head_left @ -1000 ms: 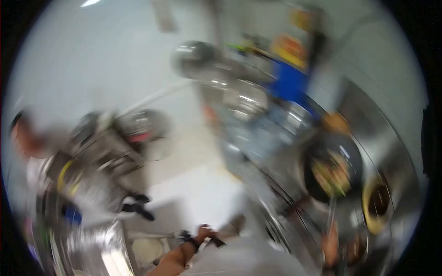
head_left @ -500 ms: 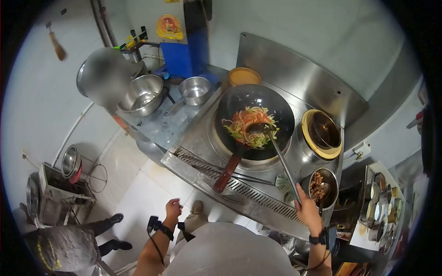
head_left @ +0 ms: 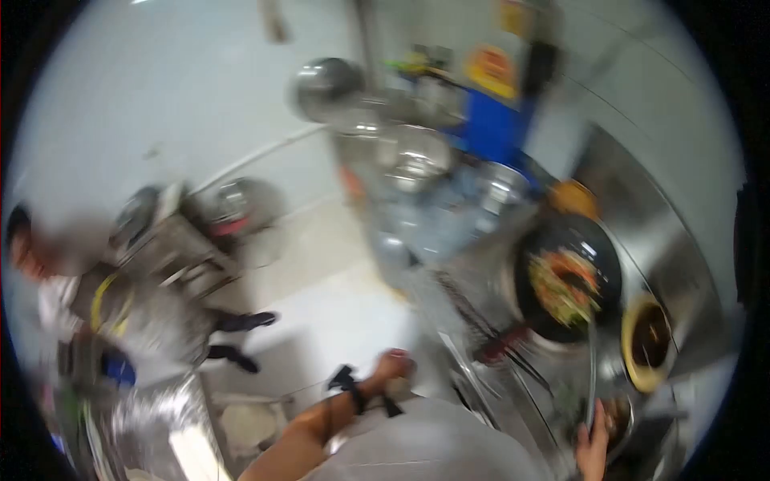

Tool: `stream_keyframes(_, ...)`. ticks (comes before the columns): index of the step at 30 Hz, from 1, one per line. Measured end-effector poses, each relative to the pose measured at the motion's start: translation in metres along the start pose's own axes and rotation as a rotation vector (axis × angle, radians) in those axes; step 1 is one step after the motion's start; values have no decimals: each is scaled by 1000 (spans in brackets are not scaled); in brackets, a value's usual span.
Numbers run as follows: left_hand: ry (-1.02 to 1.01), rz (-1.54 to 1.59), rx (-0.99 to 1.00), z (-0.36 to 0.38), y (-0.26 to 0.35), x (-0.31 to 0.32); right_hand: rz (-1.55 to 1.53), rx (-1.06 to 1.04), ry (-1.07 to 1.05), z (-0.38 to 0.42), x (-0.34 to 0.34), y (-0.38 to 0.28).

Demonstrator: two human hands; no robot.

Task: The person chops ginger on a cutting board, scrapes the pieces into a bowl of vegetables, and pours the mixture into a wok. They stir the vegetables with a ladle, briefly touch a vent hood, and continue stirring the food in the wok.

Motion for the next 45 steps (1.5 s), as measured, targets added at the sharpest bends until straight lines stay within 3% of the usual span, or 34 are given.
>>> stream_keyframes(2,7,142,-112,55,93,14,-755,689,-142,6,-15,-8)
stream_keyframes(5,-165,362,-26,51,109,33,-1192,831,-109,13,-37,-31)
stream_keyframes(8,-234,360,27,52,147,69,-1310,863,-138,21,-44,-50)
stream_keyframes(10,-326,333,166,45,173,96,-1326,901,-160,17,-40,-52)
stream_keyframes(13,-387,212,239,41,209,128,-1003,819,-351,-3,-20,-48)
stream_keyframes(15,-657,281,72,49,229,152,-868,745,-394,-32,-1,-40)
stream_keyframes(16,-666,282,73,43,231,154,-733,677,-435,-43,10,-37)
stream_keyframes(18,-842,221,-117,31,220,169,-606,629,-382,-65,41,-28)
stream_keyframes(19,-765,184,-98,32,220,172,-484,566,-336,-78,44,-30)
stream_keyframes(20,-769,182,-89,33,221,172,-482,563,-327,-82,43,-36)
stream_keyframes(23,-717,198,-135,44,230,166,-1048,796,-211,-78,41,-47)
stream_keyframes(24,-722,202,-136,43,229,167,-1043,800,-210,-82,37,-49)
stream_keyframes(26,-729,205,-124,40,226,167,-551,656,-323,-98,26,-61)
stream_keyframes(27,-728,206,-124,40,225,168,-550,655,-325,-100,38,-51)
stream_keyframes(29,-724,178,-139,40,226,167,247,105,-121,-120,51,-48)
stream_keyframes(31,-733,164,-123,38,226,167,320,144,-182,-114,40,-60)
stream_keyframes(35,-760,152,-155,41,225,170,659,202,-515,-85,-5,-99)
stream_keyframes(45,-785,214,-161,40,221,175,615,223,-376,-98,2,-98)
Point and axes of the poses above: each hand's wrist, its own z-axis away from the middle knuckle, its own x-axis out of the palm, y = z × x, the point moved 5 cm from there along -z, towards the middle knuckle, and after that the axes turned 3 degrees about -z, right-handed, at the moved point
